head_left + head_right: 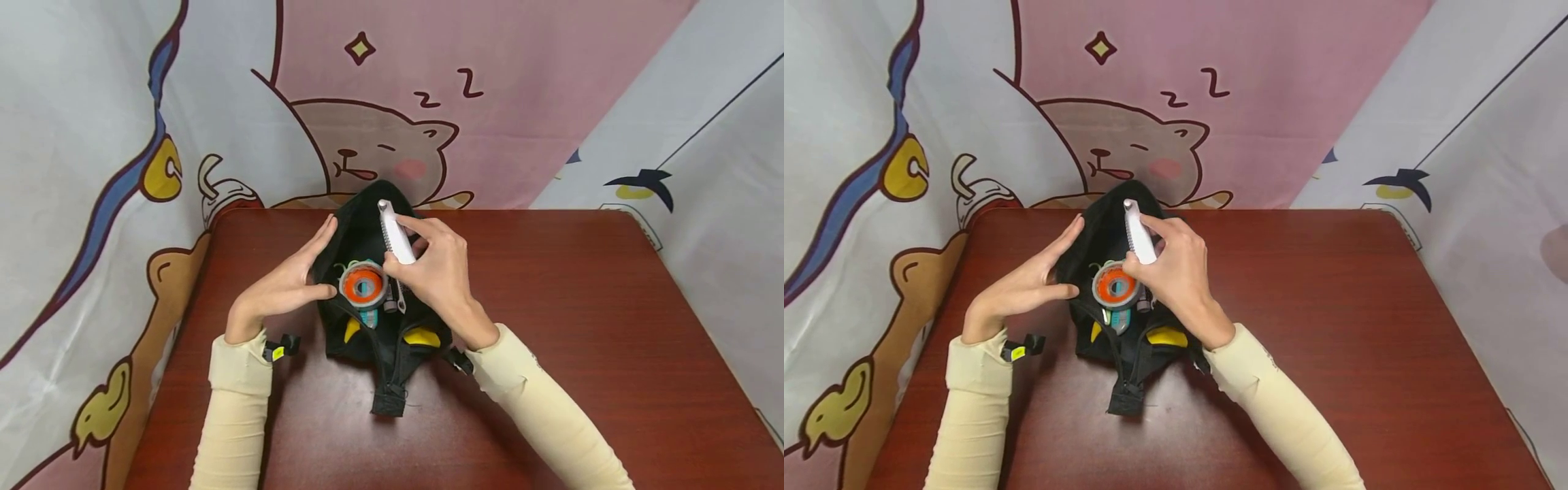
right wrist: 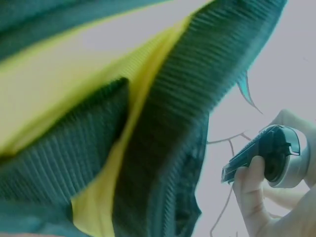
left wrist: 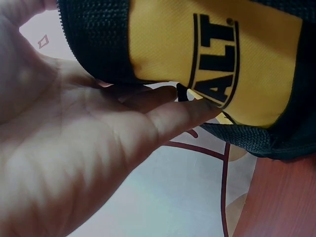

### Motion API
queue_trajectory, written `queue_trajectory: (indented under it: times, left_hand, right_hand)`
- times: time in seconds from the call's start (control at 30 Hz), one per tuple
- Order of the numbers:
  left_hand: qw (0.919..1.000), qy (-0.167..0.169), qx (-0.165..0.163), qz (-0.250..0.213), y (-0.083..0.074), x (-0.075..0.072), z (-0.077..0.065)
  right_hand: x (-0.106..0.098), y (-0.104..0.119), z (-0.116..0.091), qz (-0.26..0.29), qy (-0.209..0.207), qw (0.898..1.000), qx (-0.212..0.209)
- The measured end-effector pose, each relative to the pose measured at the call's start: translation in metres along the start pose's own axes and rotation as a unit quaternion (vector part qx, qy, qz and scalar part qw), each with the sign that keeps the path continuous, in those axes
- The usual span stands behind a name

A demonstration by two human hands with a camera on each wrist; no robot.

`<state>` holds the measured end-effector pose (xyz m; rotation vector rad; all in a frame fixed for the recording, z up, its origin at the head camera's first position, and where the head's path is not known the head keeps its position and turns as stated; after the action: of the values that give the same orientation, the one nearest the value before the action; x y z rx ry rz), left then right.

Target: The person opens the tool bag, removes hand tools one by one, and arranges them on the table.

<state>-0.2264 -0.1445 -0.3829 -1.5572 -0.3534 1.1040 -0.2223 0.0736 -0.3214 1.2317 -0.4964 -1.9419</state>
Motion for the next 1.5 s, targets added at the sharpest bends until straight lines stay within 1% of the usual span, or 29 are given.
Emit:
queue_trajectory:
  times: [0.2, 0.37, 0.53, 0.7, 0.83, 0.93, 1.03, 1.23, 1.4, 1.5]
  left_hand:
    - [1.0000, 0.000, -0.004, -0.001, 0.000, 0.000, -0.001]
    - [1.0000, 0.001, -0.004, -0.001, 0.001, 0.000, -0.001]
    - [1.0000, 0.002, -0.003, -0.004, 0.000, 0.000, -0.002]
    - [1.0000, 0.003, 0.000, -0.004, 0.000, 0.000, -0.001]
    - [1.0000, 0.004, 0.000, -0.004, -0.001, 0.000, -0.001]
    - [1.0000, 0.004, 0.002, -0.006, -0.001, 0.000, -0.001]
    - [1.0000, 0.005, 0.003, -0.005, -0.001, -0.001, 0.000]
    - [1.0000, 0.004, 0.000, -0.005, 0.000, -0.001, -0.001]
    - [1.0000, 0.006, 0.001, -0.004, 0.000, 0.000, -0.001]
    - [1.0000, 0.007, 0.002, -0.004, 0.000, 0.001, -0.001]
  right_hand:
    - [-0.026, -0.004, -0.002, 0.009, -0.051, 0.999, -0.005]
    - [-0.041, -0.016, -0.006, 0.019, -0.086, 0.996, -0.005]
    - [-0.056, -0.034, -0.012, 0.011, -0.112, 0.993, 0.016]
    - [-0.071, -0.057, -0.020, -0.005, -0.139, 0.990, 0.037]
    - [-0.075, -0.078, -0.026, -0.010, -0.152, 0.987, 0.052]
    - [-0.074, -0.093, -0.031, -0.014, -0.153, 0.986, 0.063]
    - [-0.071, -0.107, -0.035, -0.023, -0.146, 0.986, 0.076]
    - [-0.057, -0.135, -0.042, -0.065, -0.108, 0.988, 0.092]
    - [-0.045, -0.153, -0.049, -0.106, -0.079, 0.987, 0.088]
    - [-0.040, -0.161, -0.053, -0.114, -0.062, 0.987, 0.091]
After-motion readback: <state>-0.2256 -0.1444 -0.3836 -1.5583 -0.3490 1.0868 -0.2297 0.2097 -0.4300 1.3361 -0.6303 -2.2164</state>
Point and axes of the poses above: each hand's wrist, its own z-axis towards the middle knuckle, its own x-axis out of the palm, y = z × x, the point moved 9 cm from there along z, towards the middle knuckle, and after that the axes turned 2 degrees about -z, right-handed, at the moved point
